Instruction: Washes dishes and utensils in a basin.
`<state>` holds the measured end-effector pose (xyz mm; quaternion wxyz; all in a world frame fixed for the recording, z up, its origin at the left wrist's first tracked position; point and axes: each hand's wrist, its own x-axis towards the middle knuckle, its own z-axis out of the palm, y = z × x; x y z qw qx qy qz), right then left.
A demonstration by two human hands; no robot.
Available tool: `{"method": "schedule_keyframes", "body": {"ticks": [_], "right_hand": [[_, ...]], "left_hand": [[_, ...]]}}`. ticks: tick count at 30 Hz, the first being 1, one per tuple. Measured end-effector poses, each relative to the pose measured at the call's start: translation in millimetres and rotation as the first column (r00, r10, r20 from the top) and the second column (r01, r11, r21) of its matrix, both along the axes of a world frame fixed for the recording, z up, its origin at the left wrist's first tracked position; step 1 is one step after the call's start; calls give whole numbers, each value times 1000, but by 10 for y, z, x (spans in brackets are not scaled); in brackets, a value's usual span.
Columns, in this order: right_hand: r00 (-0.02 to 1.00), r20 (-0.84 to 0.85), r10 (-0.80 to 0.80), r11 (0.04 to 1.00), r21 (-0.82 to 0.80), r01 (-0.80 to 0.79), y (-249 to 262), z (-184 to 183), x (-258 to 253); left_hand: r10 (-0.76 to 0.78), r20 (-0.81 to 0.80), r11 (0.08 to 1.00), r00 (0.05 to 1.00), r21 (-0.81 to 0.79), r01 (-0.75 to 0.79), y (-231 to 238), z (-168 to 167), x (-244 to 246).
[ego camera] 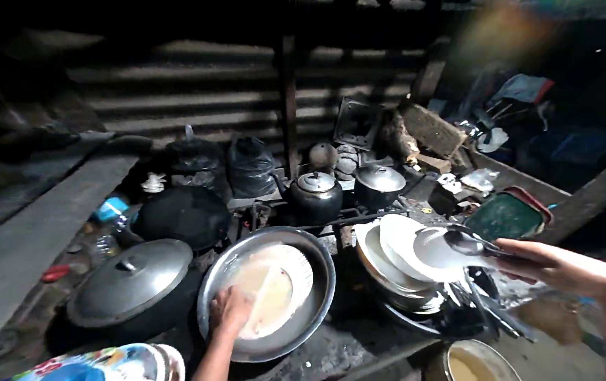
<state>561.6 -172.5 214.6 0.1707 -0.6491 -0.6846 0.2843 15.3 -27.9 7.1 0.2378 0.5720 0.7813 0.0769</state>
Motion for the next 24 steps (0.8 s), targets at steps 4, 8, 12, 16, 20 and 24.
{"method": "schedule_keyframes", "body": {"ticks": [4, 8, 12, 16, 20, 24], "right_hand": [[982, 100, 158, 975, -173, -139, -158, 92, -59], [896, 391, 209, 912, -410, -33, -103, -61, -371], [746, 621, 240, 849, -507, 149, 24, -378, -634], [685, 670, 285, 855, -501, 135, 144, -595, -803], [650, 692, 314, 916, -401, -15, 76, -436, -1164], [771, 425, 475, 876, -140, -462, 119, -528, -1740]], "left_hand": [[13, -56, 992, 998, -121, -19, 11, -1, 47], [18, -69, 977, 997, -210, -32, 45, 19, 40], [89, 89, 981, 992, -179, -72, 35, -48, -19], [214, 406, 974, 888, -24, -224, 6, -215, -127], [270, 631, 918, 728, 59, -392, 0, -154, -174], [239, 724, 834, 647, 189, -518, -15, -60, -167]]}}
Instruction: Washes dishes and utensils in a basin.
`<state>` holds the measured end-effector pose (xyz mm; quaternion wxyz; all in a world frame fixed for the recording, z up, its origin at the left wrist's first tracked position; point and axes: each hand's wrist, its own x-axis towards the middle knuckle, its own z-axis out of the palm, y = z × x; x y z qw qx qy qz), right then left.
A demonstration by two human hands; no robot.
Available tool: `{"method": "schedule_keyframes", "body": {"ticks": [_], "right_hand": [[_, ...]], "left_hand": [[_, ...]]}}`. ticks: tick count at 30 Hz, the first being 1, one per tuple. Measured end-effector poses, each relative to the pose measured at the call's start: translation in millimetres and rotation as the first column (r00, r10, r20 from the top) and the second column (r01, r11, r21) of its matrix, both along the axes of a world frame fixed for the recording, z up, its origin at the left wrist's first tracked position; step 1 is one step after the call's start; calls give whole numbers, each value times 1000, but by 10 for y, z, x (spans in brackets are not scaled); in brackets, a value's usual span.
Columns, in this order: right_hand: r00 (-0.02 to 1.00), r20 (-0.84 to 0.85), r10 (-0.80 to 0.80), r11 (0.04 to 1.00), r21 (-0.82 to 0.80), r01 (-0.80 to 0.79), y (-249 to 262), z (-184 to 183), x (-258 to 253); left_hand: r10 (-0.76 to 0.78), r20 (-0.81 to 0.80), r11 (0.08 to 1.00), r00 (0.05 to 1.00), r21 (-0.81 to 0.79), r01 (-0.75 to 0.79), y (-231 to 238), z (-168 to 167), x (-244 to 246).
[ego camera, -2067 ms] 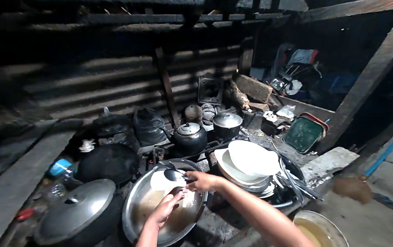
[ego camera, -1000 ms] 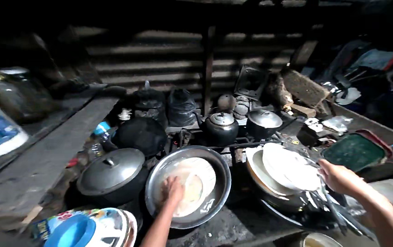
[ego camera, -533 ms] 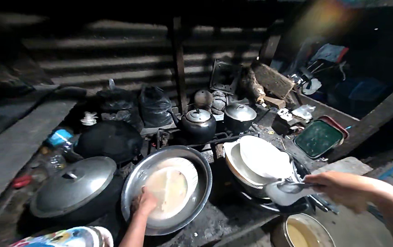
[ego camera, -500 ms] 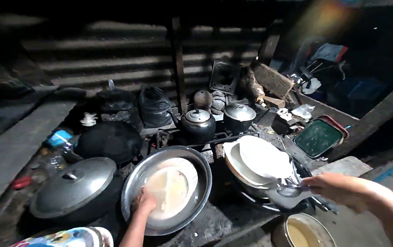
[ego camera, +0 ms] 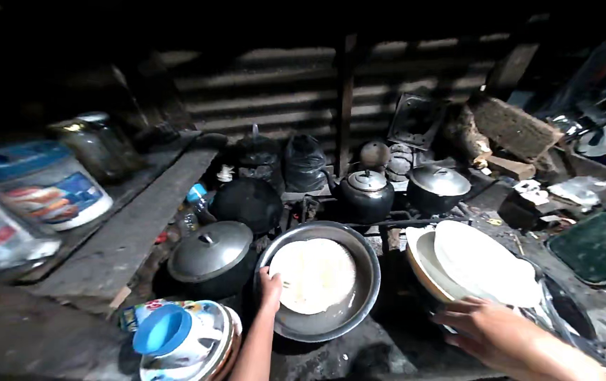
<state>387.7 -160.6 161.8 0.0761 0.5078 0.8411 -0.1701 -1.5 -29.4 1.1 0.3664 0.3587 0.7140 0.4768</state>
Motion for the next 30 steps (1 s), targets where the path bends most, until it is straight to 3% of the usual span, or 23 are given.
{"method": "schedule_keyframes", "body": {"ticks": [4, 10, 14, 16, 19, 24, 30], "right_hand": [[986, -117, 114, 990, -70, -123, 453, -352, -825], [998, -35, -60, 993, -106, 56, 1270, -1100, -1672], [997, -9, -73, 977, -201, 70, 1285, -1518, -1986], [999, 48, 15, 954, -301, 0, 1139, -1501, -2127], [994, 43, 99, 946, -315, -80, 1190, -1416, -2082], [998, -13, -67, 983, -172, 64, 1435, -1440, -2059], [990, -72, -120, 971, -217, 102, 1357, -1375, -2184]], "left_hand": [[90, -32, 985, 995, 152, -84, -77, -19, 29], [61, 131, 967, 990, 237, -91, -164, -32, 89], [54, 238, 972, 970, 209, -105, -246, -12, 187], [71, 301, 974, 951, 184, -131, -267, -7, 199], [83, 376, 978, 923, 145, -147, -297, 5, 185], [68, 518, 988, 853, 86, -131, -240, -76, 220], [89, 583, 995, 807, -17, -98, -234, -85, 216]]}}
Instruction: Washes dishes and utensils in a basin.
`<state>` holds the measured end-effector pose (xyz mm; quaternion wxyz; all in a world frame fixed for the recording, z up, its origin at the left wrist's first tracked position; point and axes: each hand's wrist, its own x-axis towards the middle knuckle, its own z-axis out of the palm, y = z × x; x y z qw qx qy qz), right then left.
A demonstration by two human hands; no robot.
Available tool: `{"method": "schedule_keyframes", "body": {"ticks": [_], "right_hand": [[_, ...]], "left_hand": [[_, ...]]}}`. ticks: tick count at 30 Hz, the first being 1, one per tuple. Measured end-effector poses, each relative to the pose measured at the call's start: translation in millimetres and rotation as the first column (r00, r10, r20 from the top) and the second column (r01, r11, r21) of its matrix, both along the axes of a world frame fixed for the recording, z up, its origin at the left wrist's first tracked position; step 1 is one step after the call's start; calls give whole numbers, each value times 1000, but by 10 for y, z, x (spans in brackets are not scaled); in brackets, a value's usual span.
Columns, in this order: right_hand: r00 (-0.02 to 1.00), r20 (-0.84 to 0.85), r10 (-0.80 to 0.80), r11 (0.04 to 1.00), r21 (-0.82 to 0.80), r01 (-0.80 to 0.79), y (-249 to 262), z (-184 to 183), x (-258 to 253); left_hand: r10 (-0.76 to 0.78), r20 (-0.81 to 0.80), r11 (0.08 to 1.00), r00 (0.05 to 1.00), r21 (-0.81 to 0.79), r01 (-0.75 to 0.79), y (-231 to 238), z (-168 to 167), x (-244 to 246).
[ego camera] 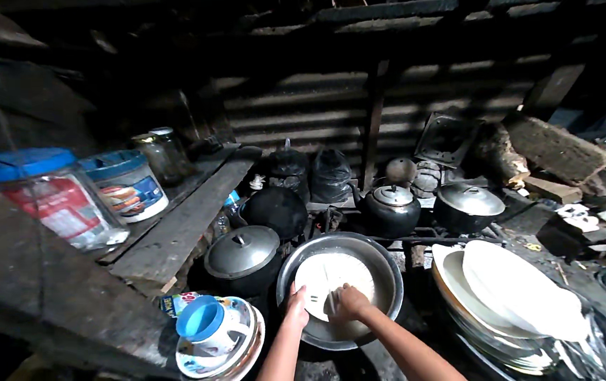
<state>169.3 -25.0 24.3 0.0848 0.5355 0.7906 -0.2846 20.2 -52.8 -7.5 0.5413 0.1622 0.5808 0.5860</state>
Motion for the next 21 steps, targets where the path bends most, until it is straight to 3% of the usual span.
{"method": "schedule_keyframes", "body": {"ticks": [5, 14, 17, 19, 21], "right_hand": [[984, -113, -135, 985, 90, 145, 127, 26, -29], [974, -63, -218, 963, 149, 225, 164, 32, -96], [966, 44, -254, 948, 210, 240, 187, -33, -66], [968, 147, -202, 973, 143, 181, 172, -66, -53], [990, 140, -13, 1000, 19, 11, 139, -92, -46]], "left_hand": [[-83, -7, 996, 997, -39, 83, -4, 33, 36], [-110, -96, 994, 989, 7, 111, -49, 55, 58], [-54, -148, 997, 987, 45, 61, -63, 63, 59], [15, -211, 994, 977, 111, 9, -67, 59, 51], [77, -278, 980, 957, 200, -20, -65, 30, 39]]}}
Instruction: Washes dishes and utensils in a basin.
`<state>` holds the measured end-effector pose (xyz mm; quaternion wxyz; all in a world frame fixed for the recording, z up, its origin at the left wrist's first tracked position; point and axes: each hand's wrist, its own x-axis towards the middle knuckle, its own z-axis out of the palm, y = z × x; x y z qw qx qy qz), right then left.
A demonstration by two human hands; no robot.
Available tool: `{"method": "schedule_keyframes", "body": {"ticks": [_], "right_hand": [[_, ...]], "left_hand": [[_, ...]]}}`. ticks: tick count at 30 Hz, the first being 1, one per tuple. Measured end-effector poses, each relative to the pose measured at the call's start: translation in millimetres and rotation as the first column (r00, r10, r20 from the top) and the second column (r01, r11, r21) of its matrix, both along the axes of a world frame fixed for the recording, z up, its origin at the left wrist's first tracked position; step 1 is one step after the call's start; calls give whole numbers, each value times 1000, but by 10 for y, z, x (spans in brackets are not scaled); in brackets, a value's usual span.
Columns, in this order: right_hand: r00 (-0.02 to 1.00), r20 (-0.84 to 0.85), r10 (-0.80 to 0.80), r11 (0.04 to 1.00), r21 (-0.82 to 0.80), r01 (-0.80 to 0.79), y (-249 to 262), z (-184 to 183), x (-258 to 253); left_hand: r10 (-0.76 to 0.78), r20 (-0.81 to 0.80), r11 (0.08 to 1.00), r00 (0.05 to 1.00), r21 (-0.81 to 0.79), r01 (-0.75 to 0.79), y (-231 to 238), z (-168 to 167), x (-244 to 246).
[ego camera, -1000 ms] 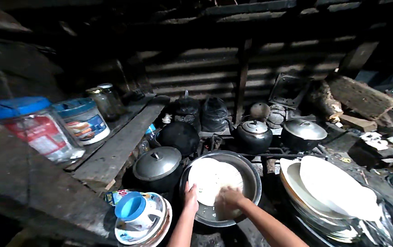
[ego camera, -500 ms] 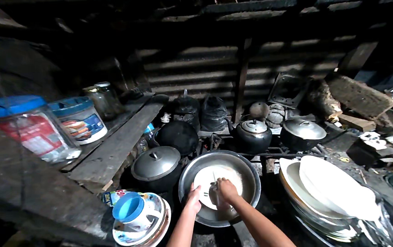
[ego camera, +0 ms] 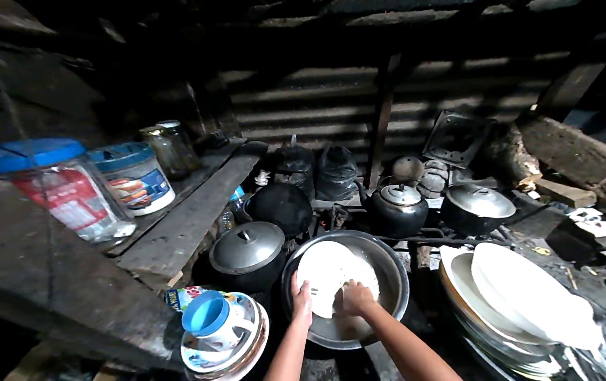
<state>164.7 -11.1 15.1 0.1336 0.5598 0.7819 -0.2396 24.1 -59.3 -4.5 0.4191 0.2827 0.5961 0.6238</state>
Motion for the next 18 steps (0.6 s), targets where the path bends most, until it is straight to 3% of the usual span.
{"method": "schedule_keyframes", "body": {"ticks": [2, 5, 7, 9, 10, 12, 14, 18], "right_hand": [[987, -95, 130, 988, -67, -137, 11, -43, 10], [1000, -15, -15, 1000, -1, 15, -18, 53, 37], [999, 25, -31, 1000, -1, 31, -16, 88, 27], [994, -105, -1, 999, -35, -3, 13, 107, 54], [974, -209, -89, 996, -29, 85, 16, 135, 87], [838, -398, -372, 914, 2, 406, 62, 214, 183], [621, -608, -494, 829, -115, 547, 188, 206, 311], [258, -761, -595, 787, -487, 380, 199, 316, 499]], "left_hand": [[34, -44, 998, 998, 58, -31, 7, -47, -22], [47, -65, 995, 997, 88, -41, -6, -73, -15], [53, -71, 994, 996, 101, -45, -13, -72, -11], [81, -50, 992, 995, 102, -76, 3, -88, -42], [101, -20, 990, 995, 104, -98, 15, -110, -60], [125, 77, 984, 989, 121, -134, 29, -131, -84], [122, 194, 978, 973, 146, -152, 21, -95, -83], [33, 360, 977, 932, 184, -105, 58, -93, -65]]}}
